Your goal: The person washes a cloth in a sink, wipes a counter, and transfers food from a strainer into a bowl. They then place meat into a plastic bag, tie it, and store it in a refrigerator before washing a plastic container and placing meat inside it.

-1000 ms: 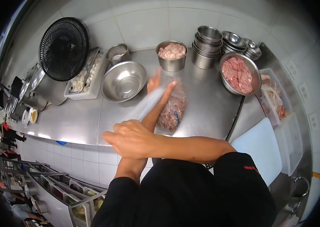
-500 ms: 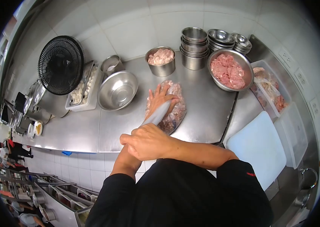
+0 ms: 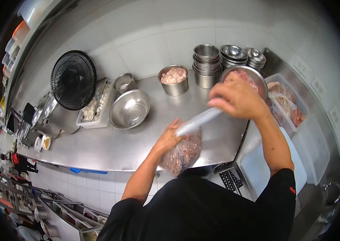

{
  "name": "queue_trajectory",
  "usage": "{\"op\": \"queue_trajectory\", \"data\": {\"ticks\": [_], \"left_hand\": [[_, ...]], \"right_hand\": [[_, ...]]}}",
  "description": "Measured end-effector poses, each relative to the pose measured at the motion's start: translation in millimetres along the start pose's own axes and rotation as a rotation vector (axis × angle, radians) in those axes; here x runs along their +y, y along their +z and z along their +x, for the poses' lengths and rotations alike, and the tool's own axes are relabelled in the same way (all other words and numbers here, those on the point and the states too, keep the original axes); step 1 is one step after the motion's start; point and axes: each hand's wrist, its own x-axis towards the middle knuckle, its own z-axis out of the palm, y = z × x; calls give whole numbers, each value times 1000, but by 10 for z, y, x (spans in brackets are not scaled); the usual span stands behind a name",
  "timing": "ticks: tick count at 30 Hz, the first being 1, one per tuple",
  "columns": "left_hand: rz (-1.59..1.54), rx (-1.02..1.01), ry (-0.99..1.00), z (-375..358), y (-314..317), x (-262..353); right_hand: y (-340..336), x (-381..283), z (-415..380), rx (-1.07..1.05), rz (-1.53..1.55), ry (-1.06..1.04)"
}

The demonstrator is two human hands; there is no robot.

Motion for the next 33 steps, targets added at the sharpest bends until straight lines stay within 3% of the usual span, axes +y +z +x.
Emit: {"op": "queue_trajectory", "data": {"ticks": [2,5,8,10,12,15,17,20,21,23,25,27,28,31,33], "left_hand": [[-65,-80,-6,-9,-39,191],[-31,-148,19,-79,-128,467],[125,-45,208,-216,-185,696],[176,16,220,-253,-239,813],[255,128,251,-176,-348,847],[345,323,317,105,-587,916],[322,395,354,355,-707,1056],[312,489,531,659,-864,1420],[287,491,596,725,-909,1573],[161,487,698,767,-875,1862],[95,480,842,669,-791,2172],[-185,412,936,605,-678,2282],[-289,399,909,584,-611,2278],[-568,291,727,537,-489,2125],[-754,197,624,627,-432,1896]], "right_hand": [[103,334,-33,62,3,176],[183,617,-61,-10,246,482],[300,801,-214,109,435,508],[243,726,-381,177,406,515],[66,538,-560,149,459,655],[-246,0,-829,153,320,481],[-208,-270,-1093,267,109,351],[65,-777,-1315,282,149,242],[244,-969,-1264,299,189,147],[788,-1261,-1226,343,525,228],[1340,-1293,-1008,465,513,158],[1674,-1056,-821,445,276,173],[1767,-937,-685,444,156,171],[1650,-446,-467,62,196,455],[1350,-124,-498,-7,-24,436]]}}
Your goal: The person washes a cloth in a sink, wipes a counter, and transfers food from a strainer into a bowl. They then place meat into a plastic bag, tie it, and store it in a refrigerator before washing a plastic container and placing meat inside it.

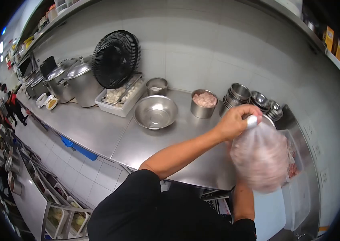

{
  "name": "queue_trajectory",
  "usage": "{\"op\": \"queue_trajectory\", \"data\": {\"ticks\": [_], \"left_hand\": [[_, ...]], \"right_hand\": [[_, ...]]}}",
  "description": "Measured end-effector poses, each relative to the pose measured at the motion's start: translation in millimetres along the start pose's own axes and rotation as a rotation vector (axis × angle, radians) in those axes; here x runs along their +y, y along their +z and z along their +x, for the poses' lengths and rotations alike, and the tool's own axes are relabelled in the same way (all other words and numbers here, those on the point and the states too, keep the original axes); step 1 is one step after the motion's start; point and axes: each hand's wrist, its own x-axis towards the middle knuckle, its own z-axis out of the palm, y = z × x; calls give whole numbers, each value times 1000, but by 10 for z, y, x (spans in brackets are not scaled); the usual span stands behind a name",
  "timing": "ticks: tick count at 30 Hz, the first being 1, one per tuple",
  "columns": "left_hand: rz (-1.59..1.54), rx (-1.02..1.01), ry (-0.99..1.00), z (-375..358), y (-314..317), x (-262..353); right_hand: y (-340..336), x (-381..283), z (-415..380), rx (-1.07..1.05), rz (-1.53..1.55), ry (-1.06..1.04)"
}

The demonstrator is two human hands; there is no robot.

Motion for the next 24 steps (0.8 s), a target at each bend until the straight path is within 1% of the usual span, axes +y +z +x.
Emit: {"op": "queue_trajectory", "data": {"ticks": [1,2,4,5,6,7,8,10,11,13,14,15,16,17,18,19,20,21,23,24], "left_hand": [[-97,6,-76,-58,-58,-100],[-26,9,-122,-110,-119,-131],[122,11,-213,-228,-291,-134],[227,-50,-252,-332,-405,-205],[346,-121,-288,-405,-507,-156],[333,-105,-383,-515,-541,-118],[269,-61,-361,-620,-574,-264],[157,9,-296,-730,-869,-775],[68,81,-298,-793,-956,-970],[89,206,-358,-892,-1033,-1222],[98,274,-391,-979,-1038,-1343],[194,355,-401,-1064,-1026,-1469],[330,357,-385,-1131,-1074,-1548],[463,359,-374,-1207,-1109,-1618],[597,357,-359,-1236,-1137,-1642],[789,248,-282,-1234,-1165,-1571],[978,143,-198,-1227,-1186,-1457],[1162,46,-119,-1225,-1173,-1376],[1191,16,-104,-1240,-1158,-1284],[1203,-6,-105,-1272,-1161,-1261]], "right_hand": [[-160,171,23,39,-148,-55],[-323,318,53,86,-294,-119],[-621,487,80,163,-478,-262],[-740,488,76,188,-517,-330],[-824,421,54,196,-512,-389],[-892,327,32,188,-492,-457],[-894,241,-40,157,-397,-476],[-884,42,-90,125,-220,-511],[-868,-172,-120,101,-130,-464],[-811,-581,-114,54,54,-380],[-733,-539,-62,45,126,-211],[-568,-433,42,36,197,-45],[-409,-322,159,26,267,122],[-310,-200,291,-10,324,179],[-24,69,352,-6,387,239],[343,395,399,3,450,298],[511,561,475,11,510,350],[479,543,548,43,540,389],[456,450,634,90,613,480],[365,373,698,119,649,423]]}}
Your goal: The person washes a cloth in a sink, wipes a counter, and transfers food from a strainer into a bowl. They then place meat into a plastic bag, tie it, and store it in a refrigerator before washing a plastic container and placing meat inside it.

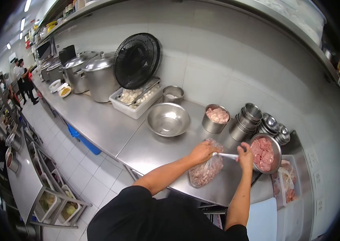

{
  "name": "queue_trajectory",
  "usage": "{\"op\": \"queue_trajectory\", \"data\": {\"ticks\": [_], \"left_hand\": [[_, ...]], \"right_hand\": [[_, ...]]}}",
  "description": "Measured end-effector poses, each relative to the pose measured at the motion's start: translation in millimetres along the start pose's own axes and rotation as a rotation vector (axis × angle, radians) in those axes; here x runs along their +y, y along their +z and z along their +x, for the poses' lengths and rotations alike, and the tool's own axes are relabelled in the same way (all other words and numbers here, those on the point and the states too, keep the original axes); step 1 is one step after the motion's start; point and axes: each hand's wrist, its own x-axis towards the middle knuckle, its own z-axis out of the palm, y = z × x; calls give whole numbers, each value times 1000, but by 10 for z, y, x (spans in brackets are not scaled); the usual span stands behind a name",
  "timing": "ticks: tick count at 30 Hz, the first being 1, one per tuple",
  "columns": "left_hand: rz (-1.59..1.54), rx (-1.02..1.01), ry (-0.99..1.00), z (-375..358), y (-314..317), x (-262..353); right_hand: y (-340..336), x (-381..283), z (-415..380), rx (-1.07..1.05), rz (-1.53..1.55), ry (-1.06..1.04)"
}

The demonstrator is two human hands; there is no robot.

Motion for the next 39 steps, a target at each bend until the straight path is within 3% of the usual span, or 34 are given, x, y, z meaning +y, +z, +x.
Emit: {"op": "queue_trajectory", "data": {"ticks": [5,8,10,12,16,21,29,32,35,39], "left_hand": [[197,105,-2,88,-77,37],[180,85,-201,62,-127,-15],[103,58,-297,38,-115,-57],[9,46,-315,7,-84,-50],[-217,-45,-492,-52,-112,-125],[-429,-95,-679,-134,9,-377],[-679,-108,-602,-102,-55,-327],[-1015,-332,-821,-92,-213,-292],[-1303,-420,-1051,-72,-315,-240],[-1350,-156,-1117,-94,-217,-17]], "right_hand": [[118,-328,-172,73,17,-235],[280,-254,-428,320,-213,-549],[553,-160,-668,-2,52,-339],[846,-236,-830,-129,85,-251],[1133,-96,-777,-107,197,-185],[1204,-104,-669,-55,-1,-204],[1238,-50,-492,-76,-64,-52],[1205,45,-401,-113,97,-63],[1166,25,-304,-169,120,11],[1112,69,-250,-190,40,-11]]}}
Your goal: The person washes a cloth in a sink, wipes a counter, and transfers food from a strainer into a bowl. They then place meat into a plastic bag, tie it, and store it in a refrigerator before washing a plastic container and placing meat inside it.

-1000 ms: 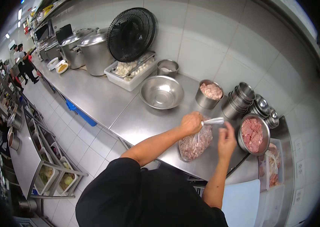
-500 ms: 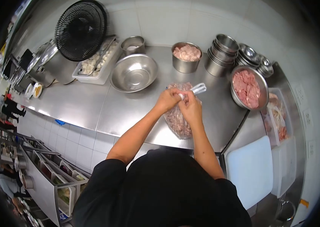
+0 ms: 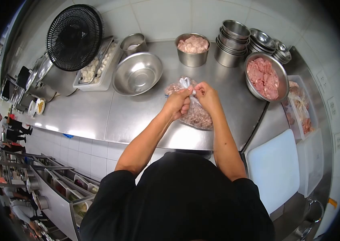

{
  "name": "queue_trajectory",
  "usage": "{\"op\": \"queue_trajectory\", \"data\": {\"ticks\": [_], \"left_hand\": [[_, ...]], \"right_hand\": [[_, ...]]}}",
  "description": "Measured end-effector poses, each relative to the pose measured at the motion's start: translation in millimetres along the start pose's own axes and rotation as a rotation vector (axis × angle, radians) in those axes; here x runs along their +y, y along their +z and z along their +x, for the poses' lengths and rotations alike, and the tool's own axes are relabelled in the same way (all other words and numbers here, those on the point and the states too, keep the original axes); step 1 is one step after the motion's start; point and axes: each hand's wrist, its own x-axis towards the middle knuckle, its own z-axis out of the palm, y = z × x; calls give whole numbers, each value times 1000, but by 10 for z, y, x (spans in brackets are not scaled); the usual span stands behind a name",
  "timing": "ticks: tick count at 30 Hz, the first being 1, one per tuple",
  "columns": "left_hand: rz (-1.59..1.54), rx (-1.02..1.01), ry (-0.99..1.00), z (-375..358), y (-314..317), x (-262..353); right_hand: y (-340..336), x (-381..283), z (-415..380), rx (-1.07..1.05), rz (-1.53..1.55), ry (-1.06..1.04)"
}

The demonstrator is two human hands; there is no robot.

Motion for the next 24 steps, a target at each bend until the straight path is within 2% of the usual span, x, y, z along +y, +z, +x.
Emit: {"op": "queue_trajectory", "data": {"ticks": [8,11,14,17,20,24], "left_hand": [[361,133,191,-9,-64,-95],[616,248,392,15,0,-168],[917,369,538,-10,-65,-58],[817,82,435,-74,34,33],[740,1,229,-38,50,44],[815,53,246,-193,105,68]], "right_hand": [[-10,23,-79,-45,59,-38],[71,31,-53,-48,-29,29],[83,19,-80,3,-86,1],[125,43,-114,39,-19,-54],[128,54,-133,154,-14,-50],[122,-153,-63,238,116,-74]]}}
